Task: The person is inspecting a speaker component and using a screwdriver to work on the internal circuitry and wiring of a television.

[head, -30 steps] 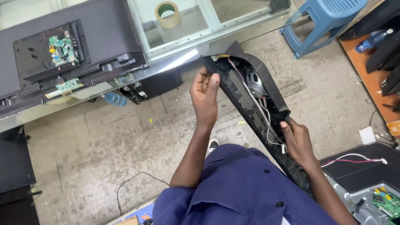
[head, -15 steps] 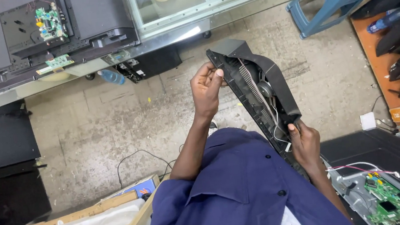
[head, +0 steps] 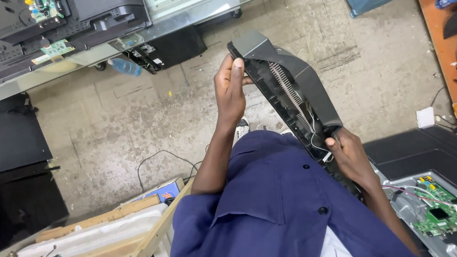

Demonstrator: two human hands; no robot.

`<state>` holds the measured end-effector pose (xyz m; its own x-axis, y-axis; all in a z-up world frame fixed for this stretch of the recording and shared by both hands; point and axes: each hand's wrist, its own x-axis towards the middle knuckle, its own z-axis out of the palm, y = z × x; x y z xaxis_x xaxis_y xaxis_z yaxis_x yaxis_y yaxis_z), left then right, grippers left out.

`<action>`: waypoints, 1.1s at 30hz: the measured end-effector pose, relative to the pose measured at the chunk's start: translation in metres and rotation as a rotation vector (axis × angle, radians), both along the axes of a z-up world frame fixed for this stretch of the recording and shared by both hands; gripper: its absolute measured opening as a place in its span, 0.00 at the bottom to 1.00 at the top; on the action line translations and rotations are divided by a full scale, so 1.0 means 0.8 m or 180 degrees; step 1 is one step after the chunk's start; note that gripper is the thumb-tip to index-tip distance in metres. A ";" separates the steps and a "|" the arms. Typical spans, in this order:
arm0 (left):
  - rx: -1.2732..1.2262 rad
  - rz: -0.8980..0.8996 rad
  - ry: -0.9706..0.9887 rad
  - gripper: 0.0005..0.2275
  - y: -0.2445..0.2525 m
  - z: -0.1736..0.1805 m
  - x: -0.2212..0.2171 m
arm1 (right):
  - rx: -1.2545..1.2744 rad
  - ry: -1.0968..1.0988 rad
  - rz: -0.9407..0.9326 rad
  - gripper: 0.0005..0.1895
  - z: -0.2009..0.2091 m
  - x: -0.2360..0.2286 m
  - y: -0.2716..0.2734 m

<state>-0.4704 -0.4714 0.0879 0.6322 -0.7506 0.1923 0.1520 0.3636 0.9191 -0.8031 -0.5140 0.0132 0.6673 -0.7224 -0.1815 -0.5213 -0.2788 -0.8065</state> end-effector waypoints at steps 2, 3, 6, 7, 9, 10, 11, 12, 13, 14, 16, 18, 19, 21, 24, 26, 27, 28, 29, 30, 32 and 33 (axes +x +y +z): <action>-0.0180 -0.0058 0.0258 0.13 0.001 0.017 -0.010 | 0.0101 -0.0035 0.0050 0.31 -0.033 -0.020 -0.005; -0.0175 -0.0060 0.0259 0.13 0.001 0.017 -0.011 | 0.0107 -0.0034 0.0048 0.31 -0.036 -0.021 -0.004; -0.0214 -0.0008 0.0357 0.12 0.002 0.019 -0.017 | 0.0044 -0.0148 0.0103 0.29 -0.047 -0.029 -0.004; -0.0217 0.0018 0.0364 0.12 0.002 0.019 -0.017 | 0.0083 -0.0185 0.0118 0.29 -0.056 -0.033 -0.005; -0.0219 0.0039 0.0372 0.12 0.001 0.020 -0.019 | 0.0123 -0.0221 0.0129 0.29 -0.075 -0.044 -0.008; -0.0231 0.0020 0.0380 0.12 0.000 0.020 -0.020 | 0.0182 -0.0280 0.0138 0.28 -0.087 -0.050 -0.010; -0.0243 0.0002 0.0387 0.11 0.000 0.020 -0.020 | 0.0242 -0.0339 0.0148 0.28 -0.098 -0.055 -0.012; -0.0246 0.0005 0.0386 0.11 0.001 0.028 -0.020 | 0.0239 -0.0340 0.0152 0.28 -0.104 -0.058 -0.011; -0.0211 -0.0057 0.0389 0.11 0.002 0.036 -0.021 | 0.0237 -0.0363 0.0150 0.28 -0.109 -0.060 -0.010; -0.0180 -0.0117 0.0389 0.11 0.003 0.044 -0.021 | 0.0231 -0.0387 0.0152 0.28 -0.113 -0.062 -0.010; -0.0186 -0.0142 0.0346 0.11 0.003 0.041 -0.018 | 0.0198 -0.0368 0.0178 0.29 -0.107 -0.058 -0.009; -0.0192 -0.0169 0.0302 0.10 0.003 0.034 -0.016 | 0.0165 -0.0350 0.0203 0.30 -0.108 -0.057 -0.009; -0.0203 -0.0196 0.0254 0.11 0.003 0.030 -0.015 | 0.0185 -0.0351 0.0198 0.31 -0.113 -0.059 -0.010; -0.0209 -0.0215 0.0215 0.11 0.003 0.015 -0.013 | 0.0212 -0.0342 0.0199 0.31 -0.118 -0.063 -0.010; -0.0234 -0.0348 0.0103 0.16 -0.001 -0.006 -0.003 | 0.0300 -0.0370 0.0211 0.31 -0.127 -0.066 -0.016; -0.0350 -0.0398 0.0011 0.16 -0.004 -0.006 0.007 | 0.0407 -0.0409 0.0186 0.32 -0.135 -0.067 -0.021; -0.0357 -0.0398 0.0001 0.16 -0.003 0.002 0.010 | 0.0399 -0.0418 0.0187 0.32 -0.141 -0.071 -0.023; -0.0448 -0.0410 0.0037 0.16 -0.002 0.009 0.013 | 0.0523 -0.0456 0.0167 0.31 -0.147 -0.075 -0.024; -0.0540 -0.0421 0.0074 0.17 -0.001 0.017 0.016 | 0.0647 -0.0494 0.0148 0.30 -0.154 -0.079 -0.026; -0.0543 -0.0433 0.0072 0.17 -0.004 0.017 0.018 | 0.0643 -0.0498 0.0136 0.30 -0.139 -0.072 -0.024; -0.0607 -0.0354 0.0220 0.17 -0.006 0.016 0.019 | 0.0500 -0.0360 0.0222 0.30 -0.108 -0.060 -0.019; -0.0601 -0.0357 0.0229 0.17 -0.007 0.014 0.020 | 0.0507 -0.0353 0.0218 0.30 -0.101 -0.058 -0.015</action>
